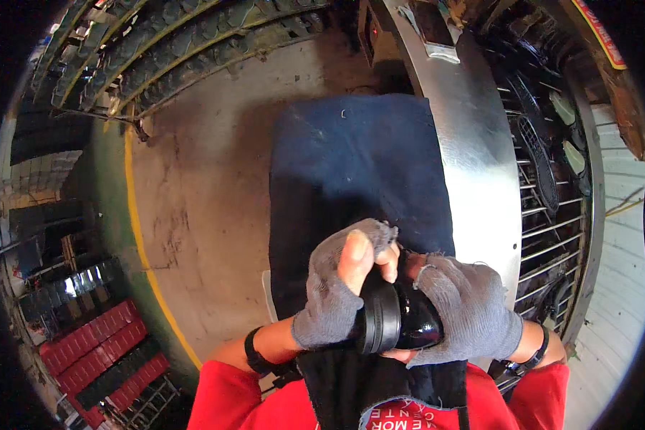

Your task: Inspecting and wiping shiny black shoes at a factory workstation before placing them on a conveyor belt.

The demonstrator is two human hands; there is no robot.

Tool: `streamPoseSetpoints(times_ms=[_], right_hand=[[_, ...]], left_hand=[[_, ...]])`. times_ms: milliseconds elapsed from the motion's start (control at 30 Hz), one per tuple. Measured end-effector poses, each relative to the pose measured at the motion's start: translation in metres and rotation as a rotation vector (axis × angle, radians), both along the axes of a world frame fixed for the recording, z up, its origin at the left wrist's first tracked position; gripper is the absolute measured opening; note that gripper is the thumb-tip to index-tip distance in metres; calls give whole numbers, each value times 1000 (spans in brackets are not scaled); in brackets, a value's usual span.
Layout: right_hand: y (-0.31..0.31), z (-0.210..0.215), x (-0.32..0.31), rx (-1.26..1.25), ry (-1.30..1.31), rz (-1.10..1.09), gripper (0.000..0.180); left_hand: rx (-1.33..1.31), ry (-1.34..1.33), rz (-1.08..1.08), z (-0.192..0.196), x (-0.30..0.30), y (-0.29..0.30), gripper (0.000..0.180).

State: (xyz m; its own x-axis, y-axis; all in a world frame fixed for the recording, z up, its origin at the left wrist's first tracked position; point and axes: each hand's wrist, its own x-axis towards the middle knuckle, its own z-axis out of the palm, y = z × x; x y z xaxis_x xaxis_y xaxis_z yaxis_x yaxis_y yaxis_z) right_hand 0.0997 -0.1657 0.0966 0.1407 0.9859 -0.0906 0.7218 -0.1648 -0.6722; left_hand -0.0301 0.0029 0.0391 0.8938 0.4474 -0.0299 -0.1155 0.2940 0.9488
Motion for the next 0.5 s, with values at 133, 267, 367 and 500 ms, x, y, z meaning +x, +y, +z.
streamPoseSetpoints(times_ms=[133, 267, 367, 500], right_hand=[[1, -5, -2, 111, -18, -65, 89], [2, -7, 0, 133, 152, -117, 89], [1, -8, -4, 132, 264, -192, 86], [-8, -18, -9, 122, 186, -133, 81]], left_hand=[[-8, 16, 19, -2, -2, 1, 63], [-13, 12, -46, -5, 1, 3, 62], [-56, -11, -10, -7, 4, -1, 58], [-105, -21, -22, -6, 2, -5, 54]])
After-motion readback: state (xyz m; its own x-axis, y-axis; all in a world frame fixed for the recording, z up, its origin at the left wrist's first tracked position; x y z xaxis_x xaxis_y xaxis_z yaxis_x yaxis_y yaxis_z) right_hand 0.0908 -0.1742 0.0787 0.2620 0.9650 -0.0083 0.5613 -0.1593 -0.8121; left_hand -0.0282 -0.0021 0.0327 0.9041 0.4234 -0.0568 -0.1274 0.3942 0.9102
